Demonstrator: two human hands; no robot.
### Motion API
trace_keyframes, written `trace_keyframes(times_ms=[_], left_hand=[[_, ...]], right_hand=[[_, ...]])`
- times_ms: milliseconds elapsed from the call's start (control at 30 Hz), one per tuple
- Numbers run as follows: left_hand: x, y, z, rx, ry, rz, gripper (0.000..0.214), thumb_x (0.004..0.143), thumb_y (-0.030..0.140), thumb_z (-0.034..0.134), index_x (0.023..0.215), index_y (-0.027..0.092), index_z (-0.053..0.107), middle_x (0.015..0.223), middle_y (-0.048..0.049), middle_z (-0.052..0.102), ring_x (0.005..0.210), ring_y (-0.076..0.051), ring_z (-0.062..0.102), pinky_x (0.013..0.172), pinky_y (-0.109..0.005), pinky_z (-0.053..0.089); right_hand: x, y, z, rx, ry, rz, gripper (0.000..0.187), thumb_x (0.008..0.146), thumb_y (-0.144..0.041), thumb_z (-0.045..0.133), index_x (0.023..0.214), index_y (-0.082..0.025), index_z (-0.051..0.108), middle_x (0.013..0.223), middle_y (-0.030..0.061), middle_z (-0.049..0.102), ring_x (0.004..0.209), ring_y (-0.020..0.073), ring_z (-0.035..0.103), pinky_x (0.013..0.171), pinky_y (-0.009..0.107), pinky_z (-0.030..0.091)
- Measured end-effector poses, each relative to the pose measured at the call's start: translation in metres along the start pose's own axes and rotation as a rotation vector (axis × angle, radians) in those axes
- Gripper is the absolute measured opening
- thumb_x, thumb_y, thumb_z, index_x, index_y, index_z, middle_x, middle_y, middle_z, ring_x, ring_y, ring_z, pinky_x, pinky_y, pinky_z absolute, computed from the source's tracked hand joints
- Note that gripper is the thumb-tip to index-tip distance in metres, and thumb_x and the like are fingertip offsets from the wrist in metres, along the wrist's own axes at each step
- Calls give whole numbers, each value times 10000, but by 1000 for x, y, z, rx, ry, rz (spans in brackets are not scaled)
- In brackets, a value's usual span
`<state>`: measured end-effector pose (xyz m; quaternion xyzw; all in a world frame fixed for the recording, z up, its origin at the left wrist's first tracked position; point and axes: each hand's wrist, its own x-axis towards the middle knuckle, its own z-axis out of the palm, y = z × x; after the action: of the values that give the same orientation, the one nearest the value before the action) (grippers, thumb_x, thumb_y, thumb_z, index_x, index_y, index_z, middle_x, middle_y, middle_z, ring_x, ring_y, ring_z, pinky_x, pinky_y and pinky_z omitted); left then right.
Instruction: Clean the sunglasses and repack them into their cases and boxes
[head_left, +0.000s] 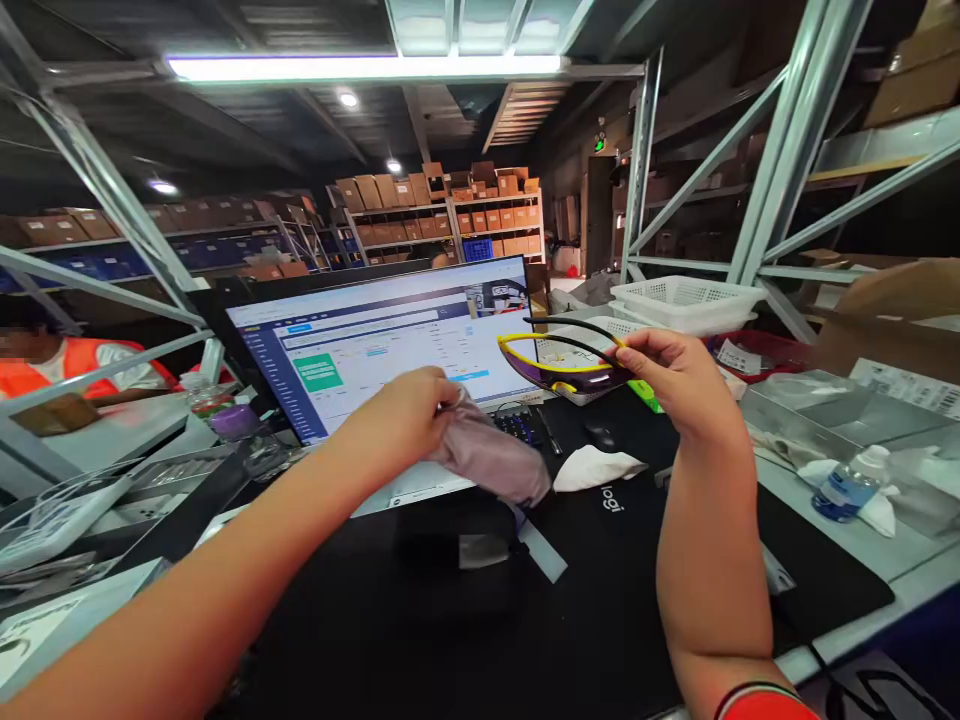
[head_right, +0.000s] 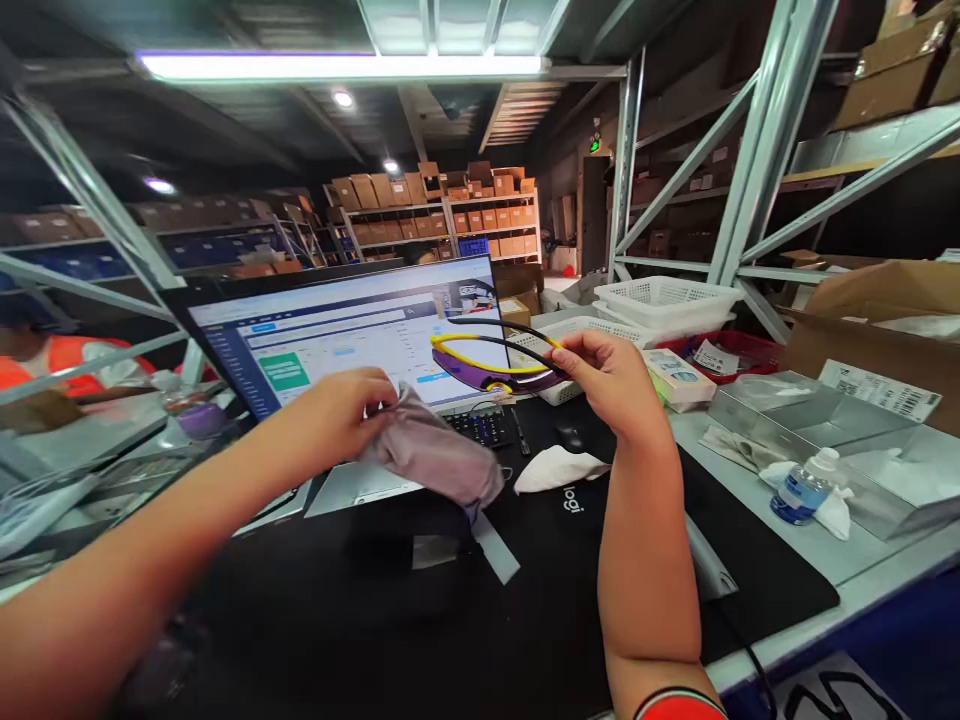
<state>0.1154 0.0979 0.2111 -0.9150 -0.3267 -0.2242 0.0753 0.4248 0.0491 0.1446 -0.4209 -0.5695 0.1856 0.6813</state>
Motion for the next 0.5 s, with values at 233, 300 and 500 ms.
trace_keyframes(times_ms=[233,300,500], left_hand=[[20,17,-6,169,382,36,122,882,228,521,807,194,611,864,-54,612,831,-218,581,725,-332,447],[19,20,-5,182,404,59,154,903,239,492,783,202,582,849,-53,604,813,-211,569,740,-336,450],[22,22,11,174,319,-9,148,878,229,462,767,225,560,809,-62,596,791,-244,573,708,-358,448]], right_hand=[[3,3,-7,-10,28,-60,214,745,-408,806,773,-208,735,749,9,724,697,165,657,651,273,521],[4,3,-7,-1,20,-75,213,753,-404,800,786,-204,735,755,13,728,710,171,667,660,280,531],[5,6,-9,27,46,-75,179,760,-370,791,807,-206,737,759,10,732,710,169,671,661,280,535]])
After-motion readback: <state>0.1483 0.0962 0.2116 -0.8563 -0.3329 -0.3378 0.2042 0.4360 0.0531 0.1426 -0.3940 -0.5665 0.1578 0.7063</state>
